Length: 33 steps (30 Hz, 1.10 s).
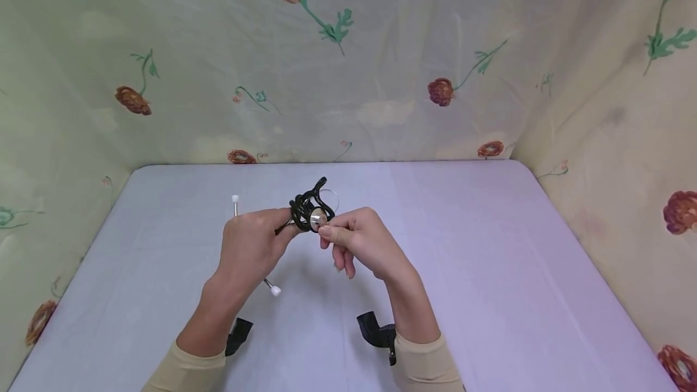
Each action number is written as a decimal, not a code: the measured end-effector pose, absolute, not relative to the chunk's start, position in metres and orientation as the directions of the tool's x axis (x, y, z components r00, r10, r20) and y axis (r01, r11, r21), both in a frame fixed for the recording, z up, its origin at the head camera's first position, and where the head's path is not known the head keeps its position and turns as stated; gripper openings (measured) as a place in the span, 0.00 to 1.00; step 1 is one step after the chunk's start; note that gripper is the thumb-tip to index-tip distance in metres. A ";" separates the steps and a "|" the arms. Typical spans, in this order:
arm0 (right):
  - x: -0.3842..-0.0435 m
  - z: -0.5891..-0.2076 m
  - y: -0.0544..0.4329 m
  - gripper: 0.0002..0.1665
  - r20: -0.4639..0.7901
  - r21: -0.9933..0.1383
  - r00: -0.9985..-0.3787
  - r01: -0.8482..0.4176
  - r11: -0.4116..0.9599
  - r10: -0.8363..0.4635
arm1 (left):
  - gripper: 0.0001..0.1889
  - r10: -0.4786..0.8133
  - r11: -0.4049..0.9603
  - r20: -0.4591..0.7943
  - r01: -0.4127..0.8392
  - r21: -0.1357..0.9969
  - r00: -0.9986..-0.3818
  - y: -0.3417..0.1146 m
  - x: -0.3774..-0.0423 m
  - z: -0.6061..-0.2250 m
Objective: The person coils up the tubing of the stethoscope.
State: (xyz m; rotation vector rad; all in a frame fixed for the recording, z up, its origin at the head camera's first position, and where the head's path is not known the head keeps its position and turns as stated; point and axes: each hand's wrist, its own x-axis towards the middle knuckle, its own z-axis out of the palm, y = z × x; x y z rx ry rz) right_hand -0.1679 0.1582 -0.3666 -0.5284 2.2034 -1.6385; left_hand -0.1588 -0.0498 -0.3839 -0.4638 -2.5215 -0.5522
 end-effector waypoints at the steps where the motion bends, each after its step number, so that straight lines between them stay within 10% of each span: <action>1: -0.168 -0.366 0.158 0.19 -0.065 -0.962 -0.877 -0.071 0.262 -0.476 | 0.06 0.214 0.860 0.550 0.422 0.286 -0.808 -0.049 -0.159 -0.384; 18: -0.167 -0.363 0.153 0.17 -0.050 -0.992 -0.952 0.014 0.122 -0.301 | 0.06 0.262 0.846 0.683 0.503 0.177 -0.682 -0.049 -0.163 -0.388; 33: -0.163 -0.363 0.140 0.20 -0.012 -0.956 -0.999 -0.002 0.294 -0.045 | 0.09 0.317 0.866 0.724 0.498 0.042 -0.613 -0.046 -0.163 -0.391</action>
